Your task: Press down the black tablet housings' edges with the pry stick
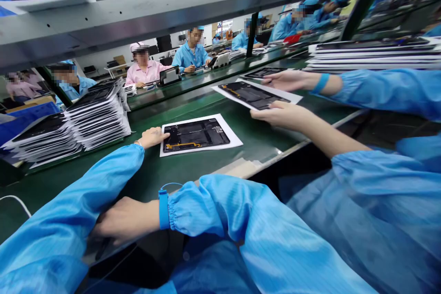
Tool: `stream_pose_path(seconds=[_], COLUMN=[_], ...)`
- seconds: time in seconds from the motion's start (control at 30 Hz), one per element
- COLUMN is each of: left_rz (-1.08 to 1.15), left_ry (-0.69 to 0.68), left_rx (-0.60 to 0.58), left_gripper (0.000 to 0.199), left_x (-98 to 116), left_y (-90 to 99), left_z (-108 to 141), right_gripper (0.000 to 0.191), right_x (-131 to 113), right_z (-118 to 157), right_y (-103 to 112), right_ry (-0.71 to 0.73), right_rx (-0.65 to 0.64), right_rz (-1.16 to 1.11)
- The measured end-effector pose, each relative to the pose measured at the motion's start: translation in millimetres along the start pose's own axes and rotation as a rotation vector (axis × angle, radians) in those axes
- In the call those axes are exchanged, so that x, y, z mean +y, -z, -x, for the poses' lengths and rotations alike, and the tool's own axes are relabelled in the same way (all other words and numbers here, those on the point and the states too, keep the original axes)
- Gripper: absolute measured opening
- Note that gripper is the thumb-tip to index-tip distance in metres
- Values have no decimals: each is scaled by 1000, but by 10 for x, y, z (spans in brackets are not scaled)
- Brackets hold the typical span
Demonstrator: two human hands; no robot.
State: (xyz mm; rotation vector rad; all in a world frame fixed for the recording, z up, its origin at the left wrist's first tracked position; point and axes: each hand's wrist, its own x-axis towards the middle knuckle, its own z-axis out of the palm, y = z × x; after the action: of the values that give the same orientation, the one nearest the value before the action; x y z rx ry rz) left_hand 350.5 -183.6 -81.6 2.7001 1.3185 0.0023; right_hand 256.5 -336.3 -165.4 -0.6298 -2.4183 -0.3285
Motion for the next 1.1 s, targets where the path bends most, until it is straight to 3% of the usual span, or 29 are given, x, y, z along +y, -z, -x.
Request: stream_pose_path(seconds=[0.13,0.27,0.3,0.37,0.47,0.5,0.6,0.67,0.73,0.83,0.9,0.93,1.03,1.1], left_rz=[161,378,440,569,747,795,899,926,916,847,792,766,694,641], left_ry=[38,79,88,105,138,147,158,163,168,167,150,135,53,-7], left_rx=[14,42,44,37,13,2,-38,-58,-66,-66,-64,-68,-80,-76], left_gripper=[37,37,37,37,37,37,37,36,35,32,30,31,44,58], left_x=[16,-2,-4,2,34,43,26,-56,-221,-632,-979,-1158,-1650,-1892], left_y=[-77,-119,-129,-158,-216,-236,-283,-296,-282,-190,-78,-10,195,293], left_z=[-29,-43,-44,-48,-60,-63,-61,-37,12,154,298,382,652,811], right_gripper=[32,21,21,38,29,31,37,20,17,30,24,21,46,43], right_x=[10,-44,-60,-78,-46,-19,89,149,163,75,-36,-98,-279,-382], right_z=[-11,-20,-20,-19,-27,-34,-59,-70,-73,-80,-95,-104,-110,-70], right_y=[45,55,49,29,-28,-52,-128,-166,-171,-41,162,290,678,868], right_ry=[43,-16,-29,-38,14,23,57,119,117,-7,1,77,-76,-87], right_rx=[-19,-7,14,112,296,304,178,84,60,82,101,93,163,175], right_rz=[28,106,122,138,131,115,24,-37,-41,-37,-135,-234,-403,-538])
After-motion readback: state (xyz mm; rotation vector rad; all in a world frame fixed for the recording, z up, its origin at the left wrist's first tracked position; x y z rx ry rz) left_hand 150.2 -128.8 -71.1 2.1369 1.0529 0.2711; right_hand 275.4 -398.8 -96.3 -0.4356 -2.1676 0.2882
